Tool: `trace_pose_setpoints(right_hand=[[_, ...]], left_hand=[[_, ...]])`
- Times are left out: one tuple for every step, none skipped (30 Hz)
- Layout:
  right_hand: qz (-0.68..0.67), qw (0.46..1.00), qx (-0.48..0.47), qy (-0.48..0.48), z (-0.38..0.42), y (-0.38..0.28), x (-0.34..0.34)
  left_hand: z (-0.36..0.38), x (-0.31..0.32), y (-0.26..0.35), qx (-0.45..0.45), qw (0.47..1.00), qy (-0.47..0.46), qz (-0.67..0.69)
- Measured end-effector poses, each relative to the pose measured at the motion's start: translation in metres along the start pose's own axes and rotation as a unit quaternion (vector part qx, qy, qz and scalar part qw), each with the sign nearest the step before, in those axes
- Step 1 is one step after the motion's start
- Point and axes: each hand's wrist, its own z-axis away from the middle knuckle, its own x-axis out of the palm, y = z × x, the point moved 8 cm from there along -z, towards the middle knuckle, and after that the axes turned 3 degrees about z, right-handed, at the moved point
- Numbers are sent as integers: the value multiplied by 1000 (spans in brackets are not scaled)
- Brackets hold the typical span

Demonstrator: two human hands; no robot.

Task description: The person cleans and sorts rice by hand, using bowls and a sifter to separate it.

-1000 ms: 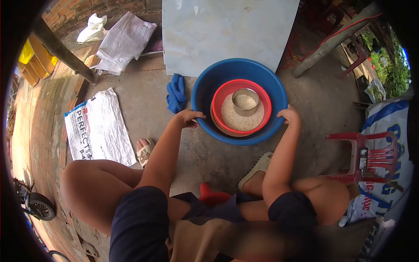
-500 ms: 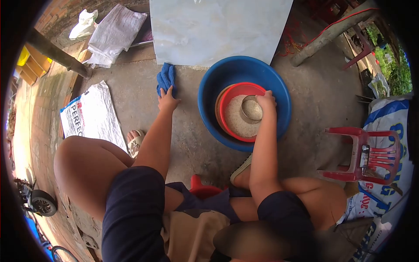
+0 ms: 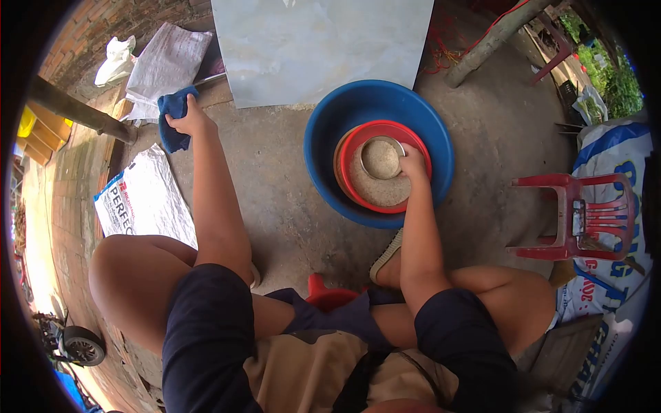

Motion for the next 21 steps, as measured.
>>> trace_pose_setpoints(right_hand=[[67, 992, -109, 19, 5, -24, -1], [61, 992, -110, 22, 1, -27, 2], [-13, 980, -190, 64, -3, -39, -2], [-84, 954, -268, 107, -1, -51, -11], [-84, 952, -271, 112, 7, -64, -15], [-123, 940, -296, 117, 24, -90, -26], [-160, 925, -321, 122, 43, -115, -38], [-164, 916, -342, 134, 57, -133, -47], [-159, 915, -342, 141, 64, -139, -52], [-171, 900, -365, 167, 72, -145, -61], [-183, 884, -386, 192, 80, -148, -69], [-233, 876, -381, 184, 77, -142, -71], [-231, 876, -379, 191, 77, -135, -72], [-248, 896, -325, 176, 69, -123, -71], [-263, 912, -271, 160, 61, -110, -71], [-236, 933, -214, 167, 50, -93, -70], [-235, 933, -211, 173, 43, -82, -71], [-161, 937, -196, 239, 31, -63, -74], [-86, 933, -178, 300, 33, -57, -80], [-52, 964, -90, 244, 26, -35, -79], [-55, 965, -85, 242, 34, -31, -79]], left_hand=[[13, 6, 12, -25, 999, -9, -46], [28, 18, 17, 26, 997, -45, -58], [51, 50, 6, 17, 981, -180, 73], [95, 80, -5, -92, 928, -353, 72], [160, 95, 1, -191, 839, -508, 37], [221, 104, 2, -222, 745, -629, 19], [271, 103, 1, -210, 672, -709, -44], [310, 102, 4, -158, 627, -760, -64], [343, 99, 2, -104, 576, -806, -84], [363, 99, -6, -104, 572, -810, -79], [369, 104, -9, -59, 635, -769, -31], [367, 104, 1, -15, 693, -721, 16], [374, 102, 0, -16, 688, -726, 20], [375, 100, -1, -12, 707, -707, 7], [377, 100, -1, -8, 727, -686, -4], [377, 98, 15, 117, 749, -653, -9], [382, 99, 16, 116, 745, -656, -6], [387, 96, 36, 183, 731, -657, -12], [393, 93, 52, 250, 714, -654, -20], [397, 93, 63, 268, 699, -663, -3], [398, 93, 67, 267, 696, -667, -7]])
